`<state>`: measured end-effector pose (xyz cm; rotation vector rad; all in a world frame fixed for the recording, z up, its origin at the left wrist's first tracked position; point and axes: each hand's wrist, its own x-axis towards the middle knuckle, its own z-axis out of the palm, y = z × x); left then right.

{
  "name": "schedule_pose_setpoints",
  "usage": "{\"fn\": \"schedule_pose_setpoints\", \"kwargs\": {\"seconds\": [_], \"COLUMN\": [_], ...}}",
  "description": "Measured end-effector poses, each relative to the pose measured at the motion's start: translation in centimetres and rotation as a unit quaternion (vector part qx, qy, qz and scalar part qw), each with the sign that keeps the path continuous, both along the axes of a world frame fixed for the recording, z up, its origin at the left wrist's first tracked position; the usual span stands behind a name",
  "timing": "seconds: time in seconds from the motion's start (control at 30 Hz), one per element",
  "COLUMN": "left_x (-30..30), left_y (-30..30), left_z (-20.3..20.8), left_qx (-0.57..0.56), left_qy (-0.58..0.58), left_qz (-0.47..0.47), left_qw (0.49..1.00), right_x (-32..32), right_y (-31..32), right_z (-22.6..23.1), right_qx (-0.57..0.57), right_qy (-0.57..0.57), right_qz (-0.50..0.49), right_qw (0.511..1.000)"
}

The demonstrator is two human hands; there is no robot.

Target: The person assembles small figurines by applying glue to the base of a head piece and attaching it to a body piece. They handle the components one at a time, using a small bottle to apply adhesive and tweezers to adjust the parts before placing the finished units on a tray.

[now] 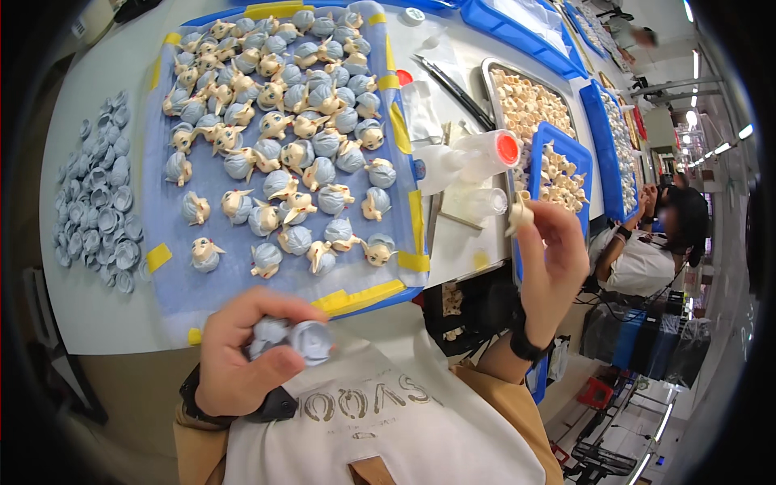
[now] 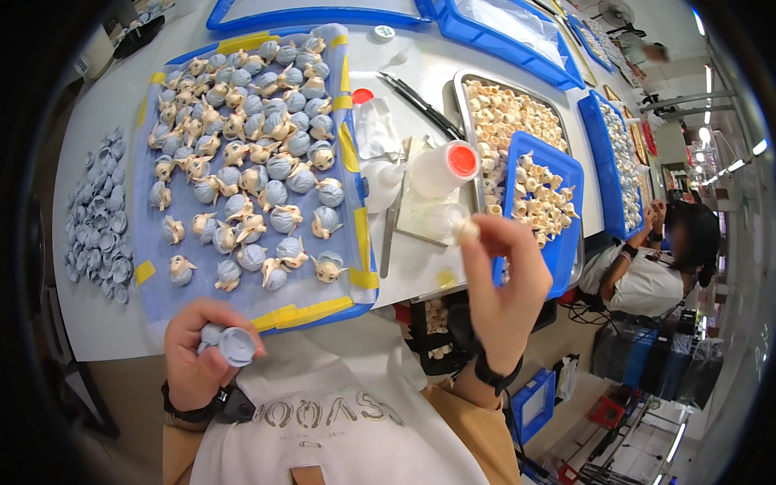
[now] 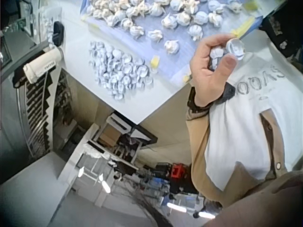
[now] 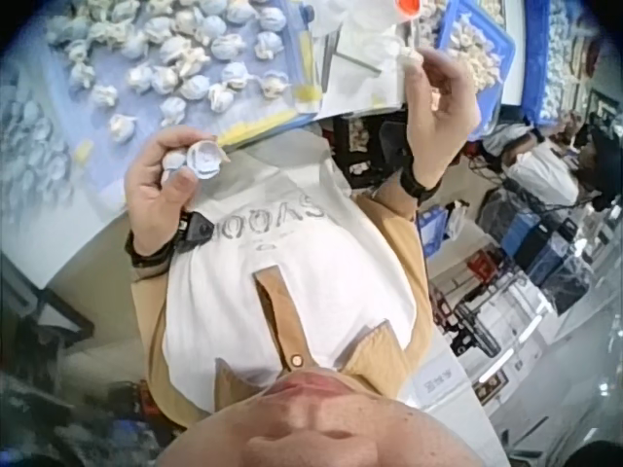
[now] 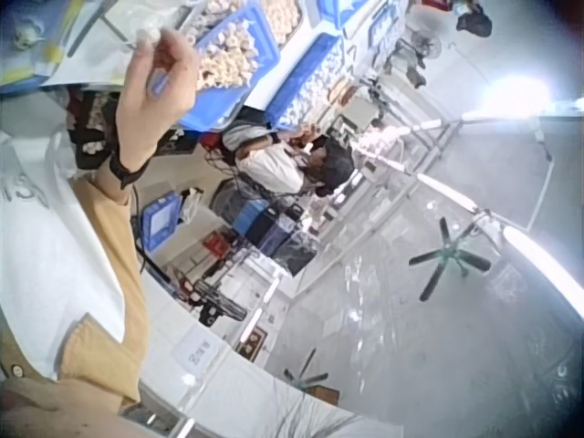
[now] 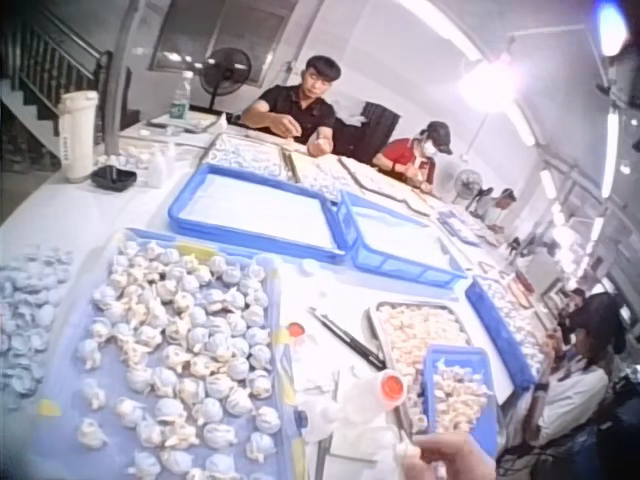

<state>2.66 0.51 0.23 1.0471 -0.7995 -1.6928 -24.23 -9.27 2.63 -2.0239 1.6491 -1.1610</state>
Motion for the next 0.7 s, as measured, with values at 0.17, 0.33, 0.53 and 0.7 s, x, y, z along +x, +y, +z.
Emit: {"fn": "schedule_pose_setpoints", "kwargs": {"seconds": [0.17, 0.33, 0.53, 0.7], "left_x": [-1.3, -1.4, -1.1, -1.5], "left_y": [-1.0, -0.9, -0.6, -0.5], "left_z": [0.4, 0.4, 0.5, 0.5], "left_qx": [-0.014, -0.03, 0.006, 0.044], "left_qy": [0.054, 0.067, 0.036, 0.077], "left_qz": [-0.068, -0.043, -0.059, -0.076], "left_qw": [0.996, 0.996, 0.998, 0.993], "right_x": [5.2, 6.9, 7.5, 7.2], "right_y": [2.9, 3.3, 3.2, 3.5], "right_z": [0.9, 0.2, -0.2, -0.1], "right_qx": [-0.006, -0.06, -0.039, -0.045], "right_qy": [-0.124, -0.069, -0.039, -0.009], "right_qz": [0.363, 0.382, 0.391, 0.407], "right_qw": [0.923, 0.92, 0.919, 0.912]}}
